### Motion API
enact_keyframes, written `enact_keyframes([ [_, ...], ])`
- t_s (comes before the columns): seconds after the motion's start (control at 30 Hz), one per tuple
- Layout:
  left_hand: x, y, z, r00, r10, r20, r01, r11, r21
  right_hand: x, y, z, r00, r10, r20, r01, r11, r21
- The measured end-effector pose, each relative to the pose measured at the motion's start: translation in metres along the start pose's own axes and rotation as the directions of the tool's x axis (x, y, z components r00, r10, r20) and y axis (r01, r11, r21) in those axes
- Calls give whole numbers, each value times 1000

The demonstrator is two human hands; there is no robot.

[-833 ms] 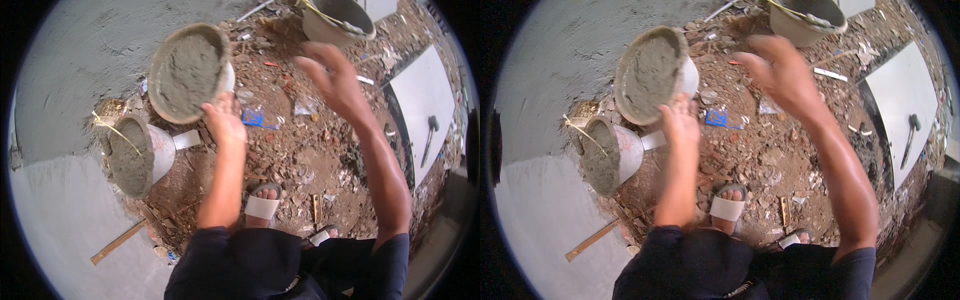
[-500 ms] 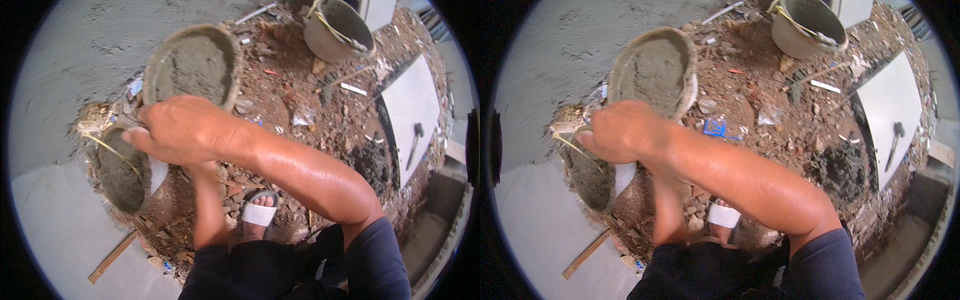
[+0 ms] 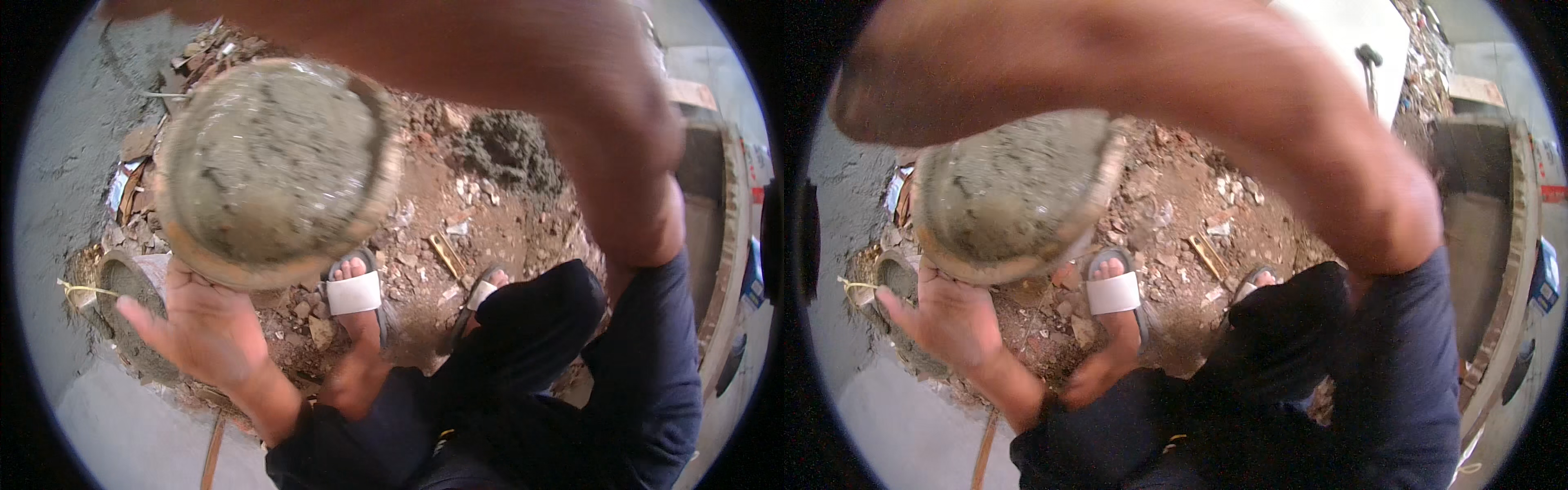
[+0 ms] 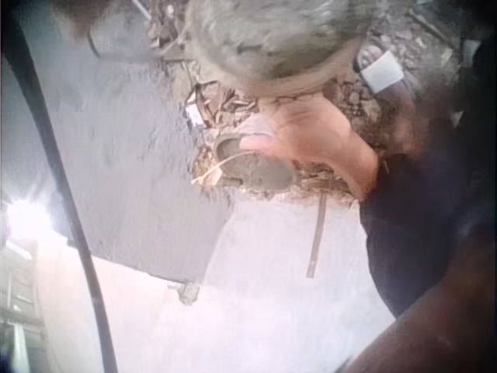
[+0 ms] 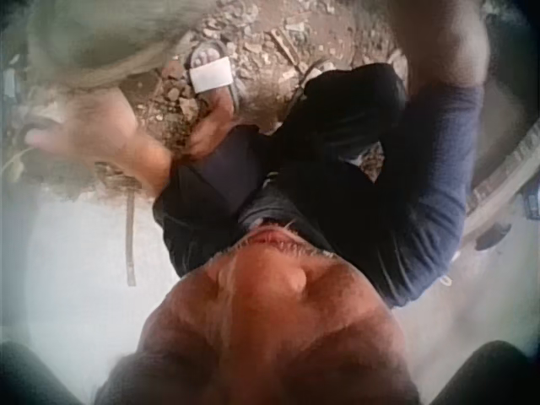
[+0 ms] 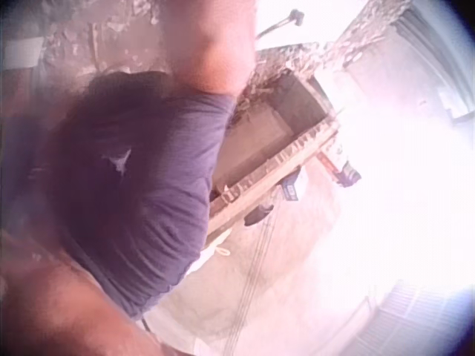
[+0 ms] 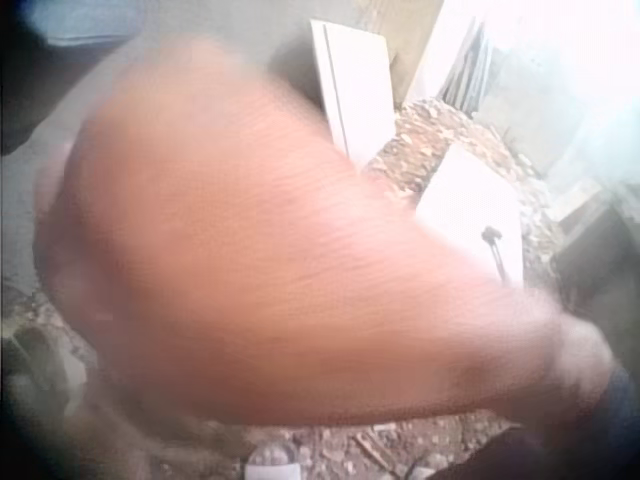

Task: The person scoops cement from a bucket with a trowel and spreads it on the floor. They place a large white tile onto the cement and tap it with a rubber mallet to level and secure it.

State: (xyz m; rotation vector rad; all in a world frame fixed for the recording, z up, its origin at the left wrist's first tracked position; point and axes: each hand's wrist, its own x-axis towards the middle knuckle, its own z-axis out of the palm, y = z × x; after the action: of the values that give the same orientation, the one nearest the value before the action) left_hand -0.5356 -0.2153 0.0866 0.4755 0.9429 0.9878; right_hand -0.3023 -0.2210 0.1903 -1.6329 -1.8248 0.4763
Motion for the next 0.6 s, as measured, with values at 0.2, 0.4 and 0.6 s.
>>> enact_keyframes([
  [0.2,-50,-74,50,670,-606,429,627,771,110,-140,51,-59,951,301,-64,-303,953,-21],
  [0.4,-91,-222,153,543,-778,316,510,604,612,-332,133,-72,763,625,-164,-596,779,195],
  [0.6,-111,-335,250,493,-856,158,230,303,925,-464,186,-73,685,711,-159,-671,701,241],
])
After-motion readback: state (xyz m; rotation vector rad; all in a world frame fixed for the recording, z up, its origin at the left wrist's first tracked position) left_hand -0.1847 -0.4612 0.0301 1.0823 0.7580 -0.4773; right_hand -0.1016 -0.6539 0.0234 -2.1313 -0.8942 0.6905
